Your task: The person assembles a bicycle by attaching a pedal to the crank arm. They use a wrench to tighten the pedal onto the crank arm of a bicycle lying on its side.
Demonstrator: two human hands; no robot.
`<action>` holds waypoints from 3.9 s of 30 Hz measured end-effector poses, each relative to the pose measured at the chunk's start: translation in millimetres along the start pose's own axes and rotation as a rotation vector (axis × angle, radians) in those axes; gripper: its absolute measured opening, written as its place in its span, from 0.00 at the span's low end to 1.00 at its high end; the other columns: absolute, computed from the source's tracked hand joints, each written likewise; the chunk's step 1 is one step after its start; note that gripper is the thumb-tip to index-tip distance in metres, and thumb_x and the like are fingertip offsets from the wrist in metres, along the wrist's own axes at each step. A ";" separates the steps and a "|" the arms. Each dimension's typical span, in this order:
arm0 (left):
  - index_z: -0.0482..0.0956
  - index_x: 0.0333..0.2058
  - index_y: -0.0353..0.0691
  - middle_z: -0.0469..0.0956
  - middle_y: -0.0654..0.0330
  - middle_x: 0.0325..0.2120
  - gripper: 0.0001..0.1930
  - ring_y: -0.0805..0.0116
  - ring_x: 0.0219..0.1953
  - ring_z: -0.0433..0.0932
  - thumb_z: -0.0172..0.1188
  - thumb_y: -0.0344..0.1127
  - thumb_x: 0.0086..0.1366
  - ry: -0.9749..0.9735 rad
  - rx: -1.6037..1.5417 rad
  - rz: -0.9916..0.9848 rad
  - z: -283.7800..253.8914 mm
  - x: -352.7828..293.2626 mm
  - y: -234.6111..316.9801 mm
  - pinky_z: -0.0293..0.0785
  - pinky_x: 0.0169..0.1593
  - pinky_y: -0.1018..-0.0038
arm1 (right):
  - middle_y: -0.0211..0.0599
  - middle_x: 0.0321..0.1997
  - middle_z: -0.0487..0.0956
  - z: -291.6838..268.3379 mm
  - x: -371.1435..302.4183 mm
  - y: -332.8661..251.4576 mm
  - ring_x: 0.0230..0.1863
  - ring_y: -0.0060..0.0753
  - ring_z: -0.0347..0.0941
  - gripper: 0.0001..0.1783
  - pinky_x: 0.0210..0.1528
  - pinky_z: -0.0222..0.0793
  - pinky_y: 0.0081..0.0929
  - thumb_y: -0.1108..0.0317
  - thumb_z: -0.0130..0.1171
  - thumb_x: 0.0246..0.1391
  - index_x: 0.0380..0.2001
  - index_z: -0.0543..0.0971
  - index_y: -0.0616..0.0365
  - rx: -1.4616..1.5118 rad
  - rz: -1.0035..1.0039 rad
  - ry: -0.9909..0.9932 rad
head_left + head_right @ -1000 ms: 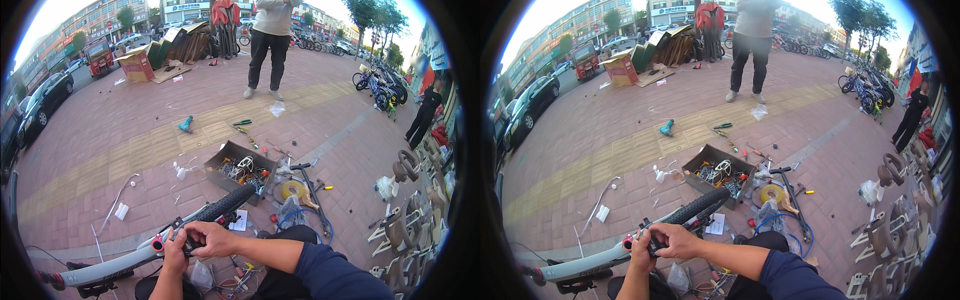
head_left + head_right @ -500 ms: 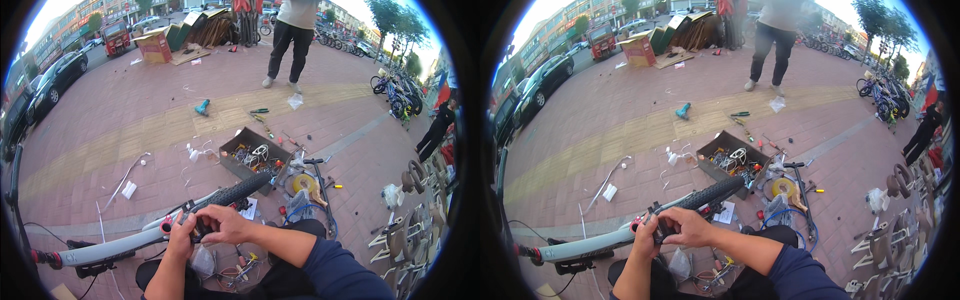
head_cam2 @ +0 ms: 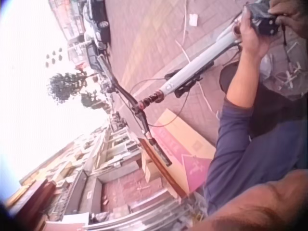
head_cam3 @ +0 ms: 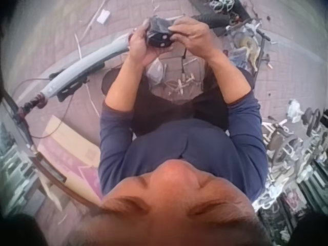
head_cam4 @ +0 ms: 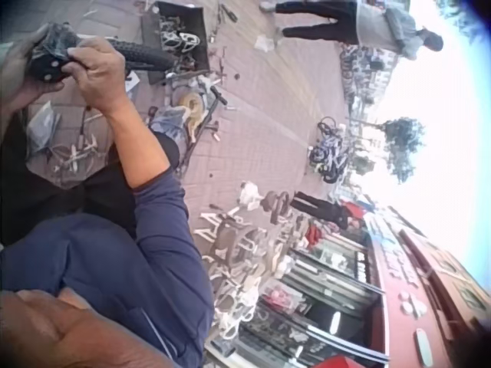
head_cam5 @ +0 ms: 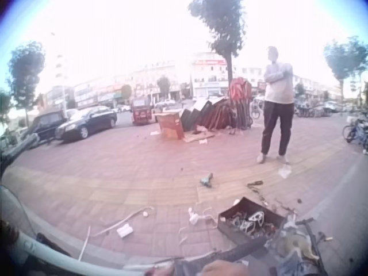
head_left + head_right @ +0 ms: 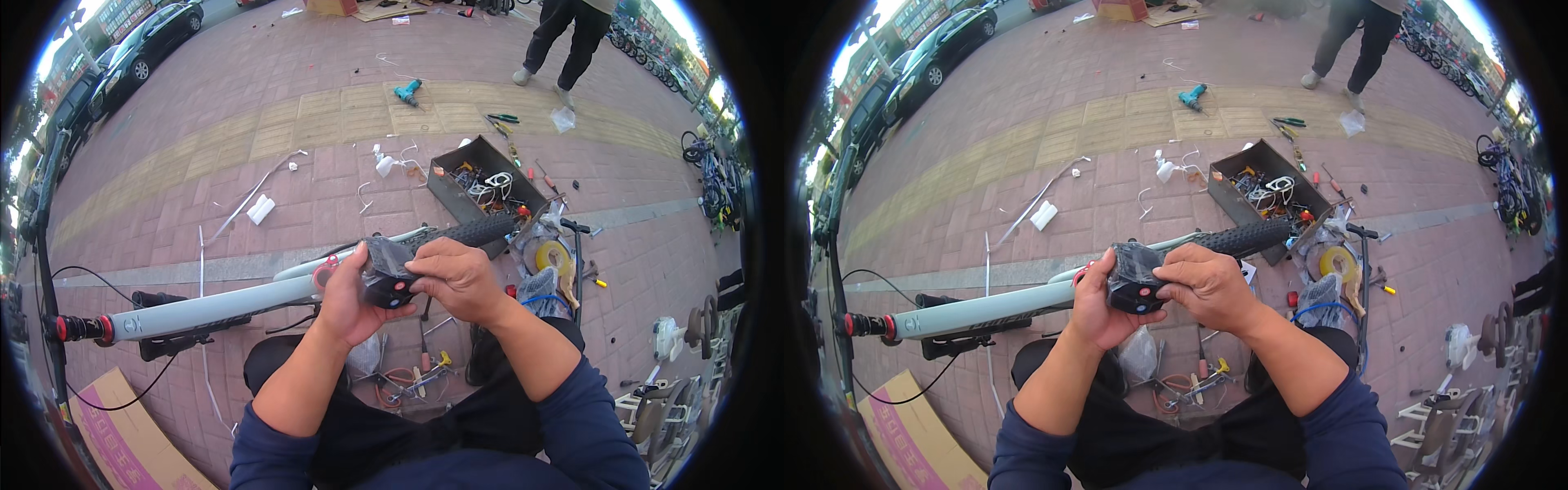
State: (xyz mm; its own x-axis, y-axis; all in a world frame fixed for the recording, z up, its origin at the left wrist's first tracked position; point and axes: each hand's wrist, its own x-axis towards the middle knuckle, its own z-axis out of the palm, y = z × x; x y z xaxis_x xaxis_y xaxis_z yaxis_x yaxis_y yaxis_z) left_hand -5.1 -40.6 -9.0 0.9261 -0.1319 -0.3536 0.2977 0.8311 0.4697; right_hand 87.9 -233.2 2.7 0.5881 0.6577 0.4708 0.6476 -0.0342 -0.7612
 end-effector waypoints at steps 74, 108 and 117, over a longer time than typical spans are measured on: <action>0.67 0.52 0.38 0.78 0.58 0.42 0.36 0.68 0.37 0.82 0.55 0.70 0.69 0.431 0.551 0.107 -12.1 20.7 -44.9 0.84 0.38 0.65 | 0.38 0.32 0.82 25.5 -10.0 9.8 0.31 0.40 0.81 0.12 0.29 0.77 0.33 0.78 0.65 0.39 0.33 0.82 0.61 -0.385 -0.252 0.157; 0.71 0.62 0.34 0.80 0.57 0.53 0.40 0.64 0.54 0.81 0.70 0.58 0.62 -0.071 0.368 0.225 1.7 6.2 -10.7 0.81 0.55 0.59 | 0.30 0.27 0.81 -9.5 -6.9 9.0 0.23 0.19 0.76 0.07 0.24 0.73 0.19 0.69 0.67 0.62 0.35 0.81 0.62 0.636 0.711 0.124; 0.64 0.65 0.31 0.78 0.51 0.57 0.47 0.56 0.59 0.78 0.77 0.24 0.45 -0.333 0.307 0.041 3.3 -10.3 14.0 0.69 0.68 0.60 | 0.23 0.22 0.76 -27.1 0.1 18.4 0.20 0.13 0.71 0.08 0.22 0.67 0.15 0.68 0.64 0.66 0.33 0.79 0.60 0.521 0.571 0.319</action>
State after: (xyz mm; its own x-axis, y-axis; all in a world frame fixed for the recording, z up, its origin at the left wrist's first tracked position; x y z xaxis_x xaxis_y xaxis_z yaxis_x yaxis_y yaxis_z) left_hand -9.7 -29.4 3.9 0.9476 -0.3109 -0.0737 0.2679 0.6473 0.7136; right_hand 113.1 -254.1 0.8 0.9176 0.3975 -0.0058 -0.0522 0.1060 -0.9930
